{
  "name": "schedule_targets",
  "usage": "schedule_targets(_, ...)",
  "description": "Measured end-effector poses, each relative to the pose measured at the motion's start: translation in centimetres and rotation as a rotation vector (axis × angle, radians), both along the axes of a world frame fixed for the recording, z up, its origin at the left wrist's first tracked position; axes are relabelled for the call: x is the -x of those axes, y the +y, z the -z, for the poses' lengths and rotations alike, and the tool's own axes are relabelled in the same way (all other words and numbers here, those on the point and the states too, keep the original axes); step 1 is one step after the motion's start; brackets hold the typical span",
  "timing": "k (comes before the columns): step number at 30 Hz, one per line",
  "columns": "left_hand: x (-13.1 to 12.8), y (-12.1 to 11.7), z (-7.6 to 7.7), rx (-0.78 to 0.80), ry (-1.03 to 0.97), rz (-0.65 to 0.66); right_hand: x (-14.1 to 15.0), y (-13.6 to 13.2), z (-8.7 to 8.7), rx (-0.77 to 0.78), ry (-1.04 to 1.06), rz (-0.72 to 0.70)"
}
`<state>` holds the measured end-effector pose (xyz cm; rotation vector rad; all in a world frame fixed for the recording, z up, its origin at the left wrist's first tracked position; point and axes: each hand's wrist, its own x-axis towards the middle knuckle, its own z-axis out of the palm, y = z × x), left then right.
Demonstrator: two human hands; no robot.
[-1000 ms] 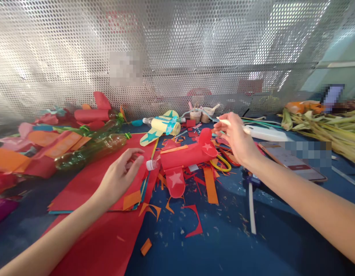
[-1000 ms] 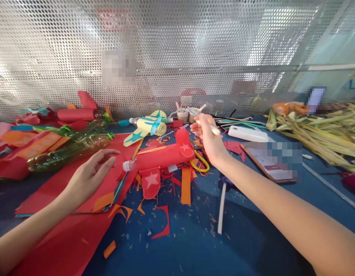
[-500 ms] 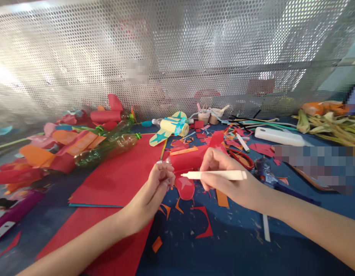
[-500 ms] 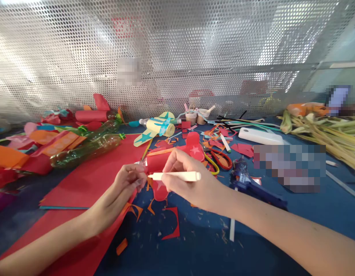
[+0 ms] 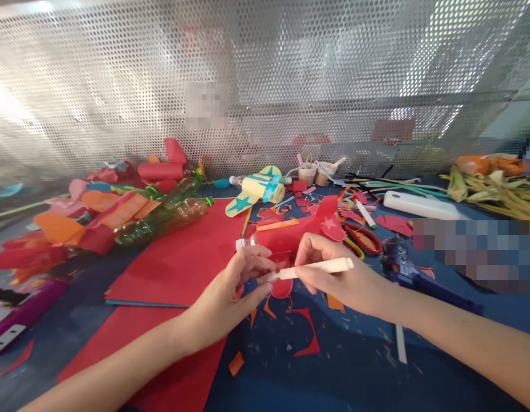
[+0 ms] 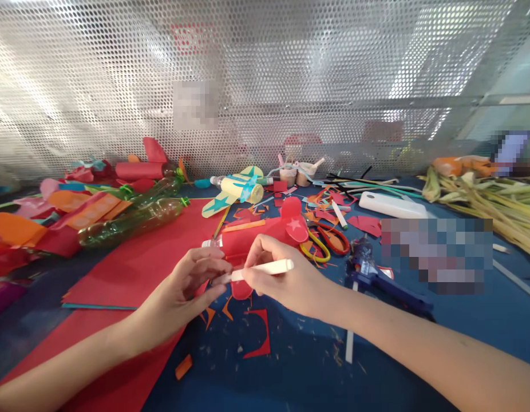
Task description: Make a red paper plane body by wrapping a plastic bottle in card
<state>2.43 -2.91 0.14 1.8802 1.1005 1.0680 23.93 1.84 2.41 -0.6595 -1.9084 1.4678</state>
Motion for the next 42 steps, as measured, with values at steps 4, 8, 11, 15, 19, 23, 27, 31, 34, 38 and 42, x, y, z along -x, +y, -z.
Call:
schedule_targets(4,0.2,0.3,-0.6,0.087,0.003,-0.093,0.1,0.4,0.2,0.133,0.014,-0.031)
schedule_targets(8,0.3,0.6,-1.0,0.088,0.181,-0.158,0.2,0.9,0.6,0.272,0.061,-0.022)
schedule_targets(11,0.3,0.6,-0.8,0.009,0.23,-0.187,0.3,0.9,0.9,0.345,0.095,-0.014)
schedule_targets(15,0.3,0.3,-0.1,-0.17,0.238,-0.224,0.6,0.6,1.3,0.398,0.142,0.012)
schedule_targets(19,0.4,-0.1,0.2,-0.375,0.246,-0.226,0.6,0.1,1.0,0.397,0.15,0.021)
schedule_targets(23,0.4,-0.1,0.4,-0.483,0.282,-0.214,0.6,-0.2,1.0,0.384,0.144,0.021)
schedule_targets(27,0.2,0.4,0.4,-0.5,0.312,-0.195,0.6,0.2,0.4,0.323,0.073,0.008)
schedule_targets(31,0.4,1.2,0.1,-0.517,0.383,-0.182,-1.1,0.9,-2.8,0.143,-0.106,-0.008)
schedule_targets(34,1.1,2.0,-0.2,-0.556,0.472,-0.307,-3.9,1.2,-6.4,-0.217,-0.22,0.15)
schedule_targets(38,2.2,3.8,-0.7,-0.562,0.646,-0.386,-7.8,2.1,-9.5,-0.725,-0.578,0.649)
schedule_targets(42,2.6,5.9,-1.1,-0.395,0.726,-0.33,-9.5,4.3,-9.1,-0.642,-1.016,0.576)
